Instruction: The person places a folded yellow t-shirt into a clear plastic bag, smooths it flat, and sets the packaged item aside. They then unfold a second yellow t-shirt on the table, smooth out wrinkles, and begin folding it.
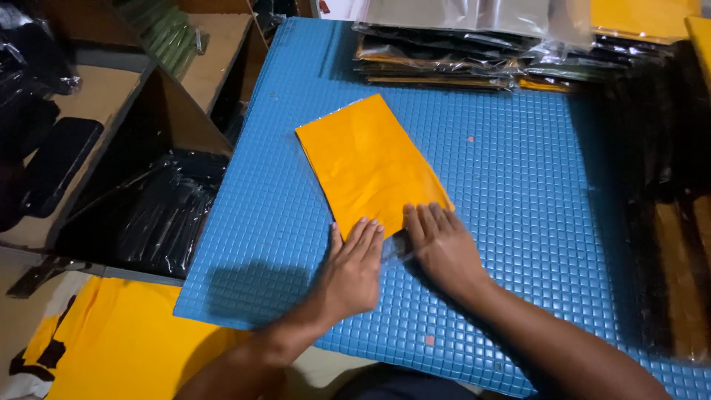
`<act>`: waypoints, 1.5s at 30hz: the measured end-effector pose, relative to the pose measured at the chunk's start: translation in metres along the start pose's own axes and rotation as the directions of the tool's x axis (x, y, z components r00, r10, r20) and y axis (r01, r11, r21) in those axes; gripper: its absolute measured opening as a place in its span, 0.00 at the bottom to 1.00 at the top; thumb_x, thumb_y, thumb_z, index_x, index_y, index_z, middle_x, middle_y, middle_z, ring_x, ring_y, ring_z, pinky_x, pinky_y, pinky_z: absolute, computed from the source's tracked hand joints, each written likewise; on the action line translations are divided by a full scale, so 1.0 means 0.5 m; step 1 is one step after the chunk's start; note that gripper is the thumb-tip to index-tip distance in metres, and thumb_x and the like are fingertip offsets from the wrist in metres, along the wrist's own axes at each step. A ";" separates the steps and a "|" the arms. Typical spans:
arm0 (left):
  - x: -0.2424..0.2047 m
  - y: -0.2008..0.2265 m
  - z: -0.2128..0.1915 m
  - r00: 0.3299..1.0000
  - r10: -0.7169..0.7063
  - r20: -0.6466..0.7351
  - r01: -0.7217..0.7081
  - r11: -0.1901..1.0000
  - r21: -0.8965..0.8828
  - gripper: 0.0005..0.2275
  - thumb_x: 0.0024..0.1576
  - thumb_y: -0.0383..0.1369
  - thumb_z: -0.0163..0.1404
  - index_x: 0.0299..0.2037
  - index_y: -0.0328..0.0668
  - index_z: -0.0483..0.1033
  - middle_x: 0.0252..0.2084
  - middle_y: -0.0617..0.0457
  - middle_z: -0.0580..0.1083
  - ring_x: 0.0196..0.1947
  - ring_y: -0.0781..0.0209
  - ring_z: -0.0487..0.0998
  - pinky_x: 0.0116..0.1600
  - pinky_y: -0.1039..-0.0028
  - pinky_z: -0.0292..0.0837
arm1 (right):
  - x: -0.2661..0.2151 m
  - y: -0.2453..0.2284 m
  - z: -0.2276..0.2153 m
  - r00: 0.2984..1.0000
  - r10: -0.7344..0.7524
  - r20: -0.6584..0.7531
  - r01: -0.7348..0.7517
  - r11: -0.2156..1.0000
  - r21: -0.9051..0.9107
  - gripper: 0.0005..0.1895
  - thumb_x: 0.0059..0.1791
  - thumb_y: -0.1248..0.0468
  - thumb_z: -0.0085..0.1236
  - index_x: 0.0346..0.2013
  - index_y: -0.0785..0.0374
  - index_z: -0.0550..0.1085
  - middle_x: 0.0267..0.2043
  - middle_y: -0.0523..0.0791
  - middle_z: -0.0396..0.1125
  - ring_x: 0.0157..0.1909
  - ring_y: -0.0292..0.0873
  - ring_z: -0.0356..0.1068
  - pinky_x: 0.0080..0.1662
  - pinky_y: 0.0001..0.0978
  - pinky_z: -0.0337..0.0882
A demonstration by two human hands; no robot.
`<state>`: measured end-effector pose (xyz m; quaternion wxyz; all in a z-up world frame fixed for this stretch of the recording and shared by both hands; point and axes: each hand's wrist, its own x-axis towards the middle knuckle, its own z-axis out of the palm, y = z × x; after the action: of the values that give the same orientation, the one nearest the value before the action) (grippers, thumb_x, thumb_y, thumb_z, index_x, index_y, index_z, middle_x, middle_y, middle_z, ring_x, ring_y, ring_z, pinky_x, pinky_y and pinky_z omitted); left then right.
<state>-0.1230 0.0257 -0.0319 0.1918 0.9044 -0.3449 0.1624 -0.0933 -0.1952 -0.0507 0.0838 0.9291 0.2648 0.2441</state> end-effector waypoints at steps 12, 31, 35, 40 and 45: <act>-0.060 -0.037 -0.098 0.991 0.086 -0.099 -0.097 0.988 -0.117 0.18 0.57 0.44 0.52 0.43 0.34 0.79 0.43 0.42 0.82 0.46 0.48 0.84 0.64 0.33 0.64 | -0.121 0.053 -0.105 0.915 -0.064 -0.398 0.216 0.912 0.349 0.14 0.51 0.53 0.62 0.32 0.58 0.70 0.24 0.44 0.68 0.21 0.38 0.63 0.23 0.26 0.64; 0.129 -0.114 -0.062 0.877 -0.242 0.416 0.294 0.954 -0.064 0.44 0.59 0.54 0.46 0.75 0.24 0.46 0.79 0.29 0.43 0.79 0.34 0.35 0.75 0.42 0.21 | 0.146 0.106 -0.009 0.946 -0.175 0.272 -0.034 0.781 0.623 0.58 0.45 0.23 0.49 0.73 0.64 0.57 0.77 0.60 0.47 0.78 0.69 0.42 0.72 0.69 0.41; 0.123 -0.116 -0.084 0.811 -0.293 0.507 0.312 0.949 0.048 0.57 0.49 0.68 0.51 0.75 0.27 0.42 0.79 0.32 0.39 0.79 0.33 0.31 0.73 0.34 0.22 | 0.136 0.126 -0.017 0.889 -0.175 0.423 -0.096 0.833 0.545 0.73 0.33 0.14 0.49 0.78 0.57 0.46 0.82 0.51 0.37 0.81 0.58 0.34 0.73 0.67 0.37; 0.136 -0.108 -0.121 0.719 -0.407 0.564 0.363 0.911 0.195 0.63 0.42 0.74 0.53 0.76 0.28 0.40 0.79 0.32 0.39 0.79 0.35 0.34 0.73 0.34 0.25 | 0.132 0.142 -0.035 0.883 -0.160 0.441 -0.111 0.842 0.529 0.75 0.32 0.15 0.53 0.78 0.56 0.44 0.82 0.51 0.37 0.81 0.59 0.35 0.71 0.72 0.35; 0.202 -0.132 -0.204 0.654 -0.419 0.629 0.360 0.905 0.228 0.34 0.63 0.57 0.39 0.65 0.29 0.67 0.62 0.32 0.71 0.67 0.33 0.69 0.73 0.29 0.34 | 0.150 0.178 0.002 0.990 -0.076 0.119 0.031 0.939 0.343 0.29 0.49 0.37 0.53 0.44 0.57 0.81 0.49 0.51 0.76 0.59 0.53 0.73 0.70 0.56 0.59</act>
<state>-0.0224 0.0614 0.0845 0.0486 0.9614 -0.1810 -0.2015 0.0028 -0.2307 0.0044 -0.0542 0.9361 0.3220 0.1308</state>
